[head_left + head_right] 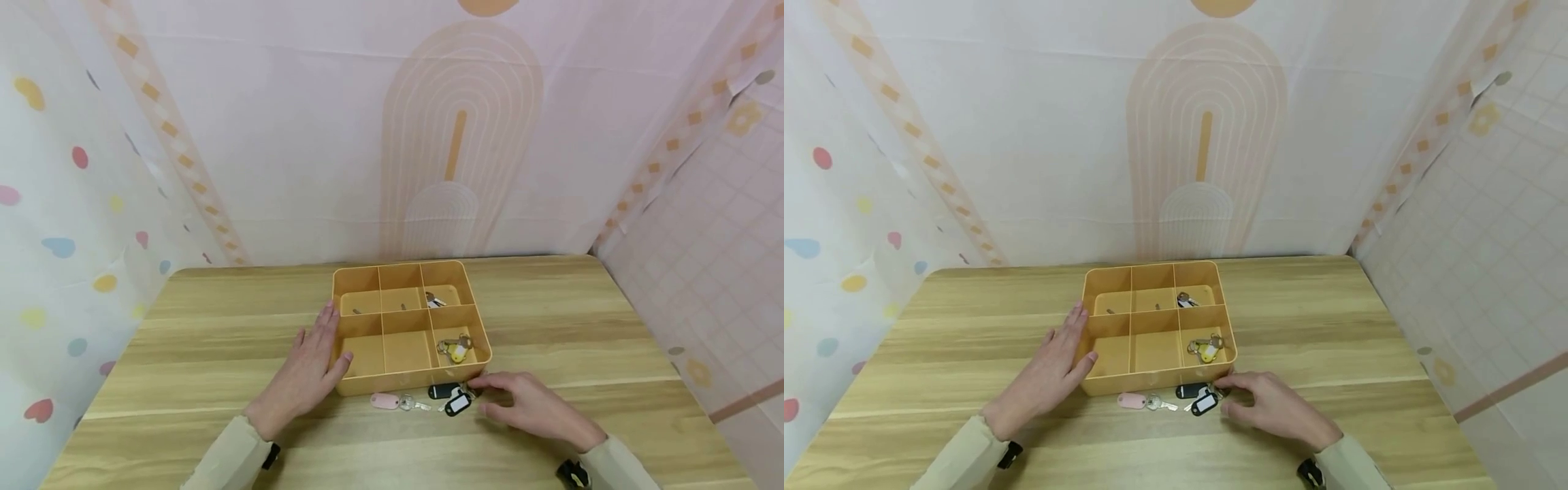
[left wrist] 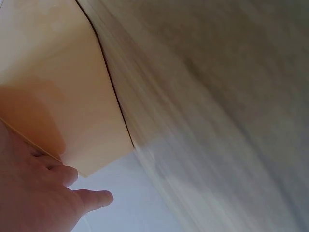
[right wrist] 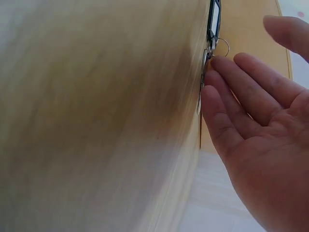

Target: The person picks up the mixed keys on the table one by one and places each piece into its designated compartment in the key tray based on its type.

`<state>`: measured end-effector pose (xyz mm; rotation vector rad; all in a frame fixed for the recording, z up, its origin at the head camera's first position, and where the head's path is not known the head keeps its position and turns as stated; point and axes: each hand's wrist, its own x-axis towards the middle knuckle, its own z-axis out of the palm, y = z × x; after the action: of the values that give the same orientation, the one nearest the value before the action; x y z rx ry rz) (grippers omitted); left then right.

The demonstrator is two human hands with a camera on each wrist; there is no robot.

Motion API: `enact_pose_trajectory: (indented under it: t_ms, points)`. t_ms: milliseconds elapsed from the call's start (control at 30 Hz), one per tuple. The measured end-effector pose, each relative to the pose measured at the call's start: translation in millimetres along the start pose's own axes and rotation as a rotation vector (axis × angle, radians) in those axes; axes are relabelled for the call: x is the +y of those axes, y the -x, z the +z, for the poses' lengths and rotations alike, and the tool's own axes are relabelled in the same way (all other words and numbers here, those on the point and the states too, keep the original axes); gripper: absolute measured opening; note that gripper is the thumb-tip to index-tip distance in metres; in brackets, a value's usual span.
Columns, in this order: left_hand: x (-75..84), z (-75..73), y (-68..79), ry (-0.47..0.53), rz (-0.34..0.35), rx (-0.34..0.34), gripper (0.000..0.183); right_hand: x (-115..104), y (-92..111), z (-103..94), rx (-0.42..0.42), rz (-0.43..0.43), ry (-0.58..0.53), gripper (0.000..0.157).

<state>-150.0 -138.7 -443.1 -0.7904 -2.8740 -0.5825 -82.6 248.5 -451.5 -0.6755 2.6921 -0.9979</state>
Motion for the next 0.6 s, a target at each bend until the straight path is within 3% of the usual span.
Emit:
enact_pose_trajectory:
  t_ms: [267, 600]
  points:
    - [-1.2, -4.3, 0.0, -0.006, -0.002, 0.001, 0.076, -2.3, -0.7, -0.5, -0.015, -0.034, -0.002, 0.03]
    - [0.1, -2.1, -0.8, -0.009, 0.0, -0.008, 0.077, 2.1, -0.6, 1.0, -0.001, -0.087, 0.108, 0.029]
